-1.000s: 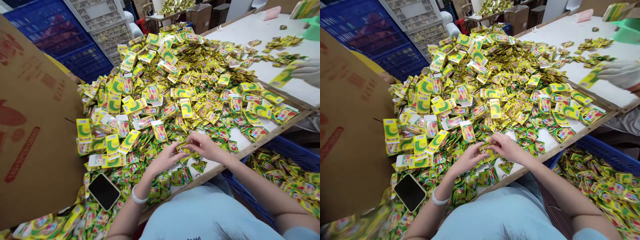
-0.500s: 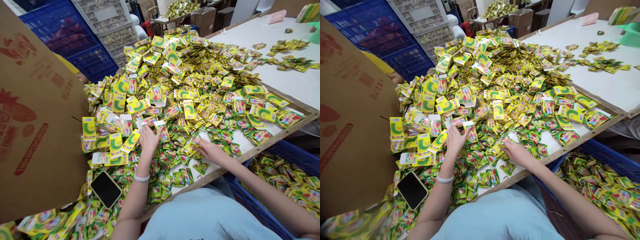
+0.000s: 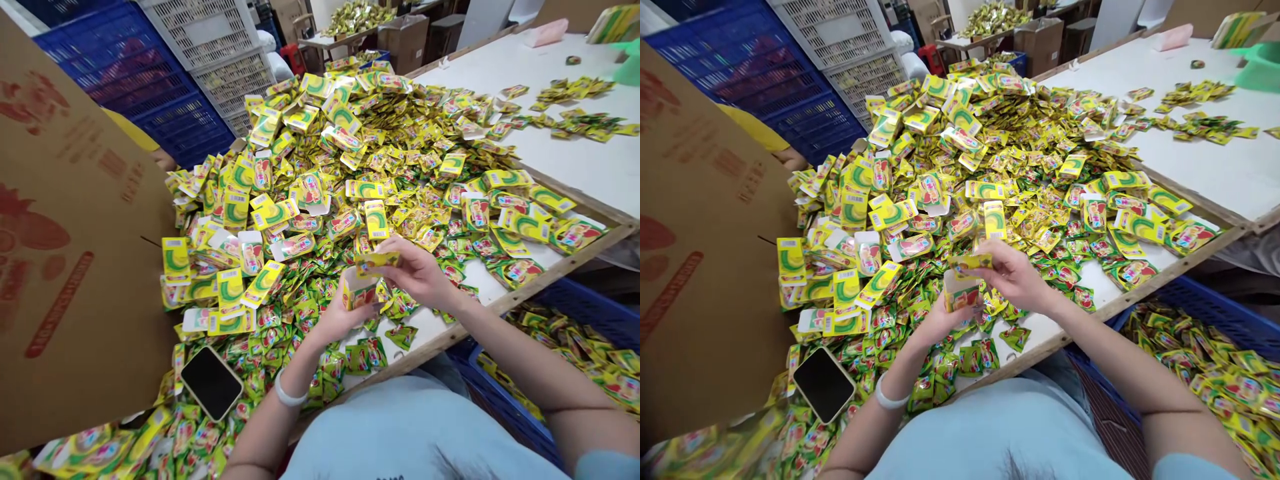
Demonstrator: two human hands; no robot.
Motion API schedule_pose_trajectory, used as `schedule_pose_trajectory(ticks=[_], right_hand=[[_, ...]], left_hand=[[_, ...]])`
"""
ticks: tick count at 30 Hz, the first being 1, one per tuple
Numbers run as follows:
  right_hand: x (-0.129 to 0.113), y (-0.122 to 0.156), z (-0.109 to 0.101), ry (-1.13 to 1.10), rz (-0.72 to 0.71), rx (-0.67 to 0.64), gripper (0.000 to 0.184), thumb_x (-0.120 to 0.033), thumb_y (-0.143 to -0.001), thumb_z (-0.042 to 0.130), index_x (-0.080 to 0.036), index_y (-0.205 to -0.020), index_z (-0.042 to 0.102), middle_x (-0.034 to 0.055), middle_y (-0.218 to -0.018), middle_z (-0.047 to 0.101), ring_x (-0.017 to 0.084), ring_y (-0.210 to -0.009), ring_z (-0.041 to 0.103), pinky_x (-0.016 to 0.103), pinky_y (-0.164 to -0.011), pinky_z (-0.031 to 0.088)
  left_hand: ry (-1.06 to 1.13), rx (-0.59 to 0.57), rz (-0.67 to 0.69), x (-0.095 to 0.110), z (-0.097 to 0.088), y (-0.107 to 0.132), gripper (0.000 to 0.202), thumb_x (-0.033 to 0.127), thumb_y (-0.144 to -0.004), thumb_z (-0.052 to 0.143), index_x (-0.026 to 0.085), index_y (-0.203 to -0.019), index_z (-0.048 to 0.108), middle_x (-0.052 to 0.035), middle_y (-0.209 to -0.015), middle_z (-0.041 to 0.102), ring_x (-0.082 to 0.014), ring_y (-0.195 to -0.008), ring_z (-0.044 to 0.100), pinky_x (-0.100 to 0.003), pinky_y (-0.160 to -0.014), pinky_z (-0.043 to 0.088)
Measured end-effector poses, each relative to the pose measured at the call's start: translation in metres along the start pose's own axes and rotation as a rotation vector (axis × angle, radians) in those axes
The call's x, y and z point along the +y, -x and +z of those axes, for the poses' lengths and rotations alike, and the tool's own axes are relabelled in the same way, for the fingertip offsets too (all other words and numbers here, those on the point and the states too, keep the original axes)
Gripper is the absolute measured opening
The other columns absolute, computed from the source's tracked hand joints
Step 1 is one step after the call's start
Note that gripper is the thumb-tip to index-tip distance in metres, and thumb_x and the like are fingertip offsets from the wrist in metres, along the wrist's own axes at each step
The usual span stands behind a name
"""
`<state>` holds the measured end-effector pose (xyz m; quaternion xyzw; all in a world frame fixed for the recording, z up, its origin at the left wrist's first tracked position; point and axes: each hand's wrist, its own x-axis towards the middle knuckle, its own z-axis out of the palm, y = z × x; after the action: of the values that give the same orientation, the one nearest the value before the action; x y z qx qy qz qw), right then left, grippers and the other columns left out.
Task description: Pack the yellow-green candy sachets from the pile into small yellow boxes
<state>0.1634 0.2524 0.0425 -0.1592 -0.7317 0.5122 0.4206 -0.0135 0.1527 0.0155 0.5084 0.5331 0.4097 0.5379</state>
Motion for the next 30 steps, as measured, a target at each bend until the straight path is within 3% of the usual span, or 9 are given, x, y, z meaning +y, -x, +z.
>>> schedule_pose_trajectory(ticks=[3,6,9,12,18,24,27,30], right_hand=[[-0.004,0.0,-0.003,0.234,-0.051,-0.189,0.016,-0.029,-0.098,0.054,-0.021,-0.1,0.068,0.0058,-0.092,0.059,0.017,-0.082,0.058,0.029,-0.071,0.05],[-0.012,0.003,-0.007,0.421,0.028,-0.387,0.022,-0.023,-0.097,0.055,-0.023,-0.113,0.07,0.0044,-0.09,0.057,0.016,-0.077,0.057,0.027,-0.07,0.048],[-0.019,0.007,-0.008,0.525,0.075,-0.44,0.029,-0.019,-0.096,0.054,-0.023,-0.122,0.067,0.0054,-0.09,0.059,0.018,-0.08,0.059,0.028,-0.072,0.048],[-0.02,0.015,-0.009,0.462,0.083,-0.445,0.028,-0.018,-0.098,0.051,-0.021,-0.123,0.062,0.0069,-0.096,0.064,0.019,-0.086,0.061,0.029,-0.076,0.049],[-0.017,0.029,-0.009,0.539,0.044,-0.564,0.024,-0.008,-0.093,0.046,-0.019,-0.09,0.066,0.0049,-0.085,0.061,0.016,-0.074,0.057,0.026,-0.066,0.043],[-0.023,0.025,-0.01,0.527,0.082,-0.716,0.021,-0.005,-0.089,0.054,-0.018,-0.077,0.065,0.0035,-0.08,0.063,0.017,-0.074,0.06,0.026,-0.067,0.042],[-0.023,0.023,-0.007,0.542,0.121,-0.691,0.023,-0.002,-0.085,0.055,-0.018,-0.072,0.064,0.0052,-0.082,0.066,0.018,-0.076,0.062,0.027,-0.068,0.044],[-0.017,0.027,-0.005,0.408,0.254,-0.499,0.013,-0.009,-0.085,0.061,-0.019,-0.089,0.068,0.0013,-0.073,0.067,0.016,-0.066,0.062,0.025,-0.063,0.045]], left_hand=[[0.008,0.006,-0.015,0.003,0.003,0.006,0.069,0.039,-0.078,0.074,0.022,-0.132,0.034,-0.0034,-0.1,0.059,-0.0169,-0.084,0.06,-0.033,-0.079,0.052],[-0.055,-0.035,-0.03,0.002,0.002,0.01,0.072,0.032,-0.08,0.073,0.023,-0.137,0.03,-0.0035,-0.104,0.06,-0.0171,-0.088,0.062,-0.034,-0.084,0.052],[-0.025,-0.092,-0.078,0.0,0.003,0.011,0.069,0.027,-0.084,0.069,0.023,-0.14,0.028,-0.0012,-0.094,0.061,-0.0165,-0.081,0.063,-0.034,-0.078,0.054],[0.029,-0.159,-0.13,0.0,0.004,0.013,0.075,0.026,-0.083,0.069,0.024,-0.143,0.024,0.0002,-0.091,0.059,-0.0152,-0.075,0.061,-0.032,-0.072,0.054],[-0.074,-0.244,-0.197,-0.004,0.007,0.018,0.085,0.017,-0.079,0.068,0.024,-0.148,0.019,-0.0026,-0.103,0.058,-0.0146,-0.079,0.059,-0.031,-0.075,0.052],[-0.16,-0.338,-0.148,-0.015,0.012,0.016,0.09,0.023,-0.078,0.071,0.021,-0.15,0.017,-0.0062,-0.11,0.058,-0.018,-0.088,0.059,-0.033,-0.081,0.052],[-0.159,-0.343,-0.145,-0.018,0.015,0.016,0.091,0.024,-0.078,0.072,0.023,-0.151,0.018,-0.0074,-0.114,0.057,-0.0185,-0.09,0.059,-0.034,-0.082,0.053],[-0.043,-0.288,-0.19,-0.021,0.016,0.017,0.091,0.026,-0.079,0.072,0.026,-0.151,0.017,-0.0052,-0.106,0.058,-0.0159,-0.08,0.06,-0.033,-0.074,0.054]])
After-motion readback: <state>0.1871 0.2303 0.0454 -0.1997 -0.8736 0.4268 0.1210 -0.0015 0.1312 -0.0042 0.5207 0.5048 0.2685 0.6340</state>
